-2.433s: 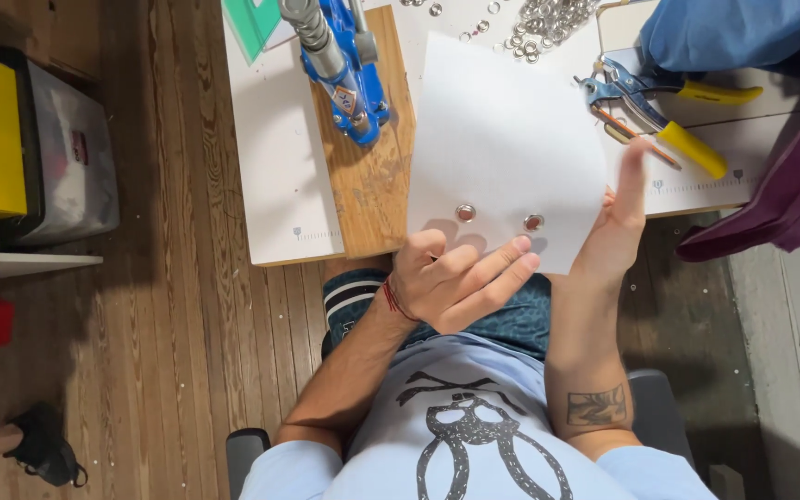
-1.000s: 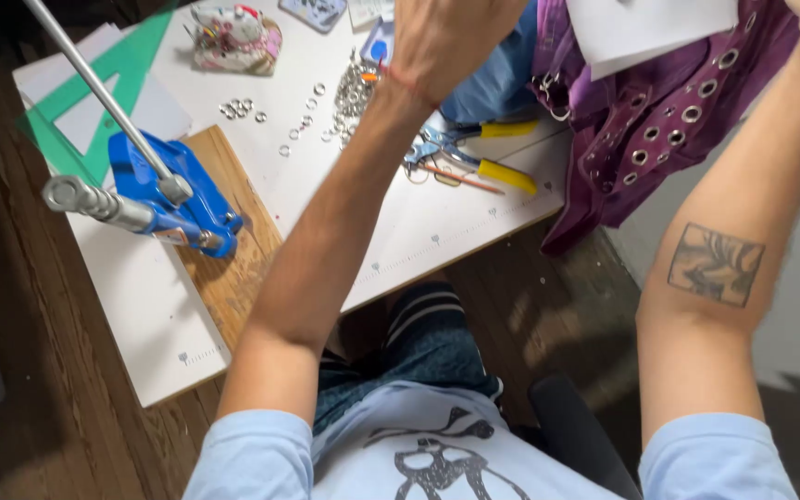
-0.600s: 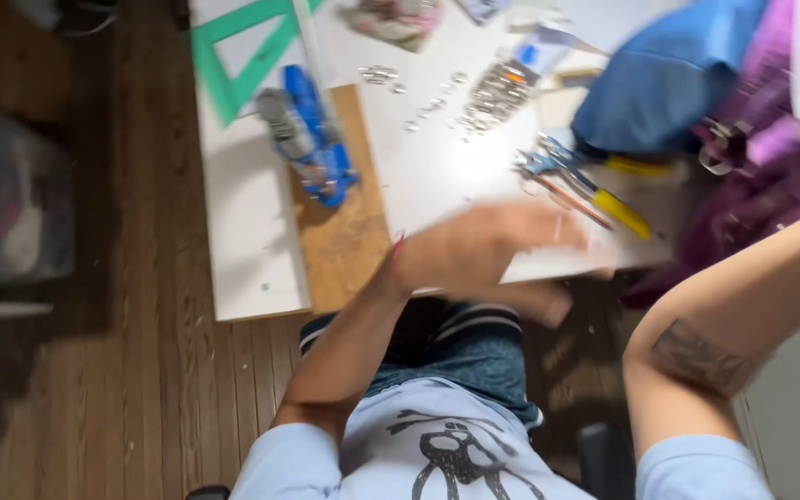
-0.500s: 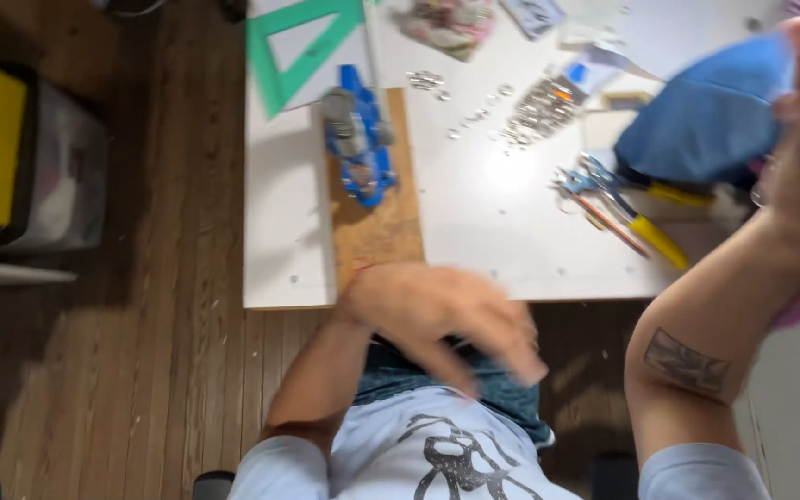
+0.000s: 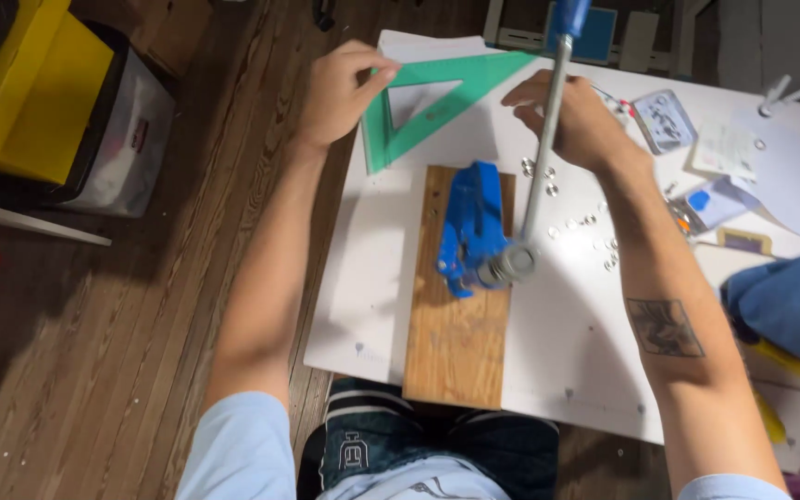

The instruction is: Measuring, marking, and attaching metal grommets to a sheet of material using a hand press.

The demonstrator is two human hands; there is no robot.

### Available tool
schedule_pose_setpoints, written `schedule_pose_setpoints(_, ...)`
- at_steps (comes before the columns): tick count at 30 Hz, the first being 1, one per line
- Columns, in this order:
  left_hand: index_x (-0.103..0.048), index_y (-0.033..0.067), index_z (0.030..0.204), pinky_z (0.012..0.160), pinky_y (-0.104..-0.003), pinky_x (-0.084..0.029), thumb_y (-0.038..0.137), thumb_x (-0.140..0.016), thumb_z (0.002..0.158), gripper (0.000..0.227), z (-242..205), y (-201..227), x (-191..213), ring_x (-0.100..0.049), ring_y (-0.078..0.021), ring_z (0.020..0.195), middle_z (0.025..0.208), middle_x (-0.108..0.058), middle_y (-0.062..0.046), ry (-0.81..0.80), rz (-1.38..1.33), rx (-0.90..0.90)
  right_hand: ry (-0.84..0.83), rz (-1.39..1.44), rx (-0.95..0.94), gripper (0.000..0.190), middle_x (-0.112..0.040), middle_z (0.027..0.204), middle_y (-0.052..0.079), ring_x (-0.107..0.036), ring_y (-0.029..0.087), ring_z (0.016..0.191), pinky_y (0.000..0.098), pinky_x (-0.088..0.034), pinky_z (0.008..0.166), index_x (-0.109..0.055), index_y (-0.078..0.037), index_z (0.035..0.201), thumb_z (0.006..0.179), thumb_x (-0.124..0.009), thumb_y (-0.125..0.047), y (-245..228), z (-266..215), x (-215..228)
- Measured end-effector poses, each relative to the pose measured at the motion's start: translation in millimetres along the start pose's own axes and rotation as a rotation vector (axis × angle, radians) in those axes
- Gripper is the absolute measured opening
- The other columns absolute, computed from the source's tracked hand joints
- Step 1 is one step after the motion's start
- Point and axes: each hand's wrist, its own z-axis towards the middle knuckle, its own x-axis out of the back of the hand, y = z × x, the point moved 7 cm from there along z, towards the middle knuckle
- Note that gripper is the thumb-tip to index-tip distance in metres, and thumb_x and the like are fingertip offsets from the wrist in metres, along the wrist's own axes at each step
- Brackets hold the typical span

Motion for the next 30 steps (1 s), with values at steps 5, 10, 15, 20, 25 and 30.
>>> schedule_pose_setpoints(5, -0.094, 0.0125, 0.121, 0.096, -0.046, -0.062, 0.017, -0.091, 0.105, 0.017, 42.0, -138.6, -96.8, -0.075, -0.031, 0.11, 0.119, -0.081, -0.005, -0.08, 0.209, -0.027, -0.159, -0.058, -0.125, 0.033, -0.074, 0.152, 0.028, -0.067, 0.046, 0.14, 0.0593, -0.053, 0.12, -0.079, 0.004, 0.144, 0.115, -0.073, -0.011, 55.9, 73.6, -89.4)
schedule_pose_setpoints(10, -0.093, 0.0158, 0.111, 0.085, -0.051, -0.063, 0.027, -0.102, 0.096, 0.021, 73.3, -162.6, -104.2, -0.077, -0.0335, 0.107, 0.117, -0.08, -0.005, -0.233, 0.228, 0.092, -0.207, -0.084, -0.161, 0.062, -0.062, 0.168, 0.033, -0.059, 0.051, 0.152, 0.0603, -0.049, 0.125, -0.064, 0.011, 0.162, 0.109, -0.079, -0.017, 86.6, 108.6, -129.7)
schedule_pose_setpoints(15, -0.084, 0.0325, 0.087, 0.071, -0.053, -0.06, 0.031, -0.109, 0.079, 0.026, 77.0, -168.0, -104.2, -0.079, -0.028, 0.098, 0.106, -0.077, 0.006, -0.212, 0.301, 0.17, -0.193, -0.01, -0.125, 0.076, -0.073, 0.15, 0.027, -0.068, 0.047, 0.135, 0.0565, -0.052, 0.114, -0.072, 0.004, 0.158, 0.094, -0.1, -0.027, 104.3, 131.4, -128.4)
schedule_pose_setpoints(20, -0.083, 0.0251, 0.091, 0.078, -0.052, -0.06, 0.028, -0.095, 0.085, 0.014, 73.6, -190.3, -133.9, -0.079, -0.031, 0.092, 0.094, -0.084, 0.0, -0.231, 0.546, 0.005, -0.366, -0.075, -0.239, 0.067, -0.081, 0.133, 0.016, -0.072, 0.04, 0.125, 0.0587, -0.05, 0.103, -0.073, -0.005, 0.146, 0.09, -0.101, -0.029, 97.0, 155.2, -116.9)
schedule_pose_setpoints(25, -0.082, 0.0206, 0.084, 0.078, -0.048, -0.058, 0.029, -0.089, 0.086, 0.012, 75.7, -183.9, -138.0, -0.076, -0.03, 0.082, 0.081, -0.082, -0.003, -0.124, 0.765, -0.217, -0.519, -0.183, -0.226, 0.07, -0.073, 0.133, 0.019, -0.067, 0.044, 0.124, 0.0612, -0.051, 0.102, -0.065, -0.008, 0.144, 0.09, -0.093, -0.041, 84.6, 165.1, -114.5)
schedule_pose_setpoints(30, -0.09, 0.0269, 0.113, 0.073, -0.054, -0.071, 0.028, -0.079, 0.112, 0.01, 96.4, -123.6, -62.0, -0.087, -0.0333, 0.085, 0.094, -0.091, -0.006, -0.201, 0.295, 0.25, -0.491, -0.113, -0.316, 0.051, -0.058, 0.146, 0.019, -0.071, 0.041, 0.114, 0.0557, -0.06, 0.1, -0.073, -0.004, 0.138, 0.096, -0.095, -0.022, 44.2, 175.2, -45.9)
